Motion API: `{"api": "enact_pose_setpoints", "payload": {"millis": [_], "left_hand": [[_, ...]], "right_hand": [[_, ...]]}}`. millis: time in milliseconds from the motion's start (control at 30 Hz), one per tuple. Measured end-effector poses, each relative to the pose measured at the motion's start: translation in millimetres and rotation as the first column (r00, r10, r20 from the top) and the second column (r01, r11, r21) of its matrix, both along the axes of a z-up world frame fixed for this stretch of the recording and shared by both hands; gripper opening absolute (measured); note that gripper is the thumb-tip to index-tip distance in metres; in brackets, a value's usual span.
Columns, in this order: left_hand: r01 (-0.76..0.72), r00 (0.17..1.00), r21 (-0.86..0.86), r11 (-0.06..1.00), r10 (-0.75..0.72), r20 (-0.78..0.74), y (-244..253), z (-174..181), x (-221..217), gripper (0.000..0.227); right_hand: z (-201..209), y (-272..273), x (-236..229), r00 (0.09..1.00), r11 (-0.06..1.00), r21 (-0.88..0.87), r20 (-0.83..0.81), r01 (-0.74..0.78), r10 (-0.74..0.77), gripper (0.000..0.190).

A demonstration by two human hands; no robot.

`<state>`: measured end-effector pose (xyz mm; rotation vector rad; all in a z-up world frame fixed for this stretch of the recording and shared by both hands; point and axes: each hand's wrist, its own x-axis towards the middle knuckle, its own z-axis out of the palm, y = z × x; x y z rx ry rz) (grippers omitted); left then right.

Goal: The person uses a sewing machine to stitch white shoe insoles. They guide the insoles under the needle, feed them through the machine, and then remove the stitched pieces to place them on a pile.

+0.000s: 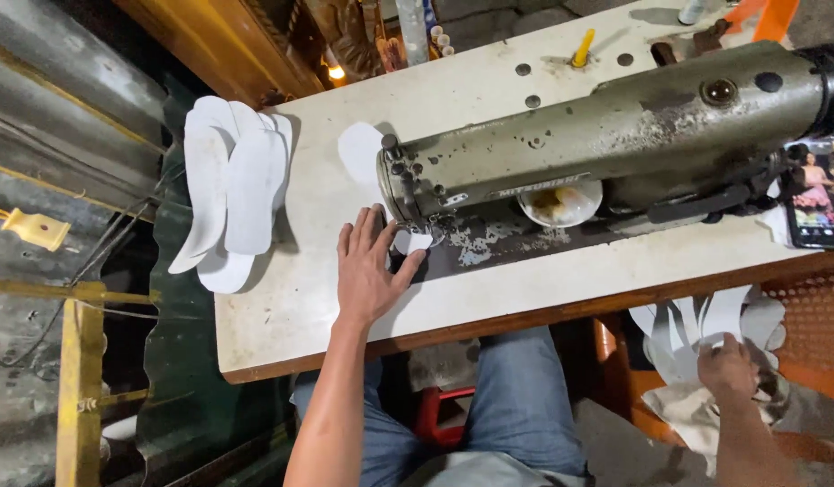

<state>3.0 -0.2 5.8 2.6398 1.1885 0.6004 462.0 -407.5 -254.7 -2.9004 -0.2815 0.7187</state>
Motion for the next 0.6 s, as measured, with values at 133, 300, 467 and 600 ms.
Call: {"api": "enact_pose_setpoints", "payload": {"millis": [133, 300, 467, 600], "left_hand": [[-0.009, 1.000, -0.018, 1.000, 0.009, -0.021, 1.4, 1.0, 1.6, 0.074], [-0.001, 1.000, 0.009, 1.000, 0.001, -0.004, 0.9, 0.5, 1.8, 0.071], [0.011, 0.999, -0.063, 0.998, -0.015, -0.052, 2.1, 5.2, 1.7, 0.075], [0.015, 0.997, -0.034, 0.999, -0.017, -0.071, 1.3, 2.6, 4.6, 0.078]], "right_hand": [[-41.7, -18.2, 13.3, 0.993, 0.997, -0.026, 0.083, -0.077, 0.079, 0.063], [-28.1, -21.6, 18.3, 0.984, 0.976, -0.145, 0.043, -0.162, 0.170, 0.059], [6.8, -11.1, 12.7, 0.992, 0.986, -0.106, -0.026, -0.126, 0.124, 0.060], [7.4, -11.1, 15.9, 0.995, 0.994, -0.045, -0.012, -0.098, 0.098, 0.063]]}}
